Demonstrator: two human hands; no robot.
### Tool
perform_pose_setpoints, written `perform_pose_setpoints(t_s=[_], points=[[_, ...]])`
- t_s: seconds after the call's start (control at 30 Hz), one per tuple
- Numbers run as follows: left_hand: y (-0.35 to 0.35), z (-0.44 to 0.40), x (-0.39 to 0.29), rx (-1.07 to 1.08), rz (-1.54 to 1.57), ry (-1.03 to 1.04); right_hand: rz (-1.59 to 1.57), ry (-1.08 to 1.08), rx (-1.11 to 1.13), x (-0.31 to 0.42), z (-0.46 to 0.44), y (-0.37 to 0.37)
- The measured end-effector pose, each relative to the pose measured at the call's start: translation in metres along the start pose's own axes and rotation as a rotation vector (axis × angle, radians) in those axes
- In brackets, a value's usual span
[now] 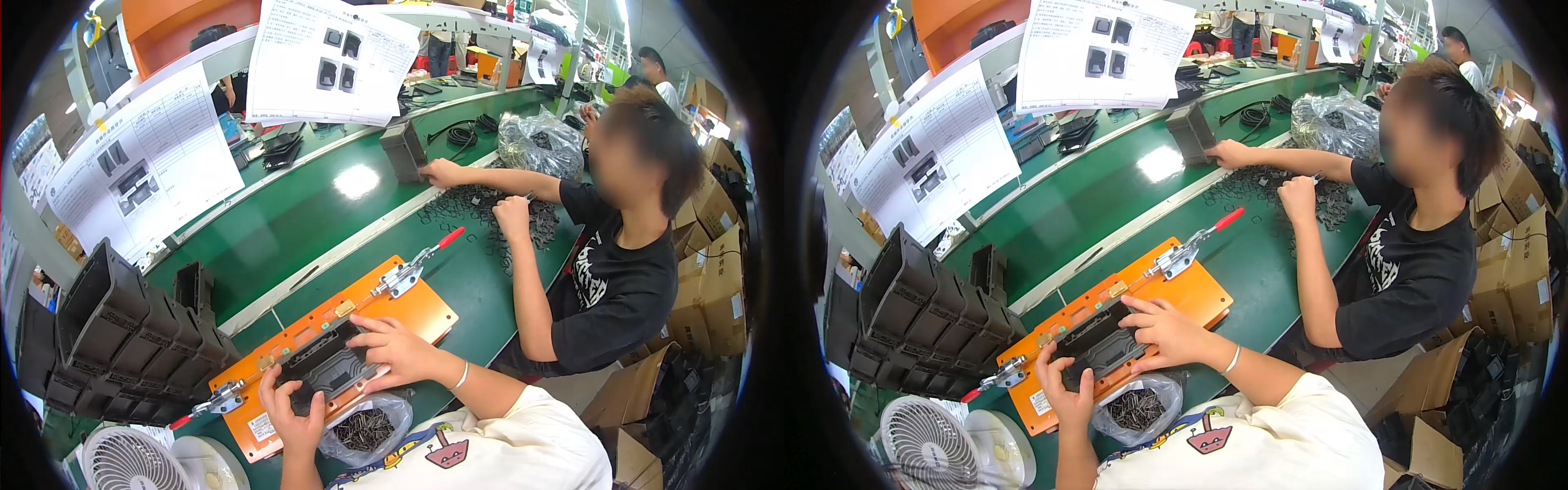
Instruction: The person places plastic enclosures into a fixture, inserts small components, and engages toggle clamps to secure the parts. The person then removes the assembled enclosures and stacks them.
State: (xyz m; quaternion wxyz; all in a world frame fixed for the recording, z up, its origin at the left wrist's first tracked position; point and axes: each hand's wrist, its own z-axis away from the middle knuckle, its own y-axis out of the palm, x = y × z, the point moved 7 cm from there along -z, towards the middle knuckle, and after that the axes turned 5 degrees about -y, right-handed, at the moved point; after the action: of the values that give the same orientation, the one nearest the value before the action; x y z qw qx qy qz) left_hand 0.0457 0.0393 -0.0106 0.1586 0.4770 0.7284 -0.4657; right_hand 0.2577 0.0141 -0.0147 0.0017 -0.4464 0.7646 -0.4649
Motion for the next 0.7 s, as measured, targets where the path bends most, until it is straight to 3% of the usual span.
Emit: perform_pose_setpoints(t_s=[0.33, 0.47, 0.63, 0.7], points=[[0.001, -0.002, 0.002, 0.056, -0.071, -0.016, -0.06, 0.015, 0.051, 0.0, -0.008, -0.007], [0.001, -0.002, 0.003, 0.069, -0.052, -0.004, -0.003, 0.011, -0.072, -0.004, -0.058, -0.036], [-0.002, -0.002, 0.002, 0.049, -0.054, 0.048, 0.334, 0.018, 0.232, -0.03, -0.178, 0.011], [-0.003, -0.001, 0.003, 0.055, -0.047, 0.035, 0.447, 0.028, 0.45, -0.048, -0.222, 0.054]])
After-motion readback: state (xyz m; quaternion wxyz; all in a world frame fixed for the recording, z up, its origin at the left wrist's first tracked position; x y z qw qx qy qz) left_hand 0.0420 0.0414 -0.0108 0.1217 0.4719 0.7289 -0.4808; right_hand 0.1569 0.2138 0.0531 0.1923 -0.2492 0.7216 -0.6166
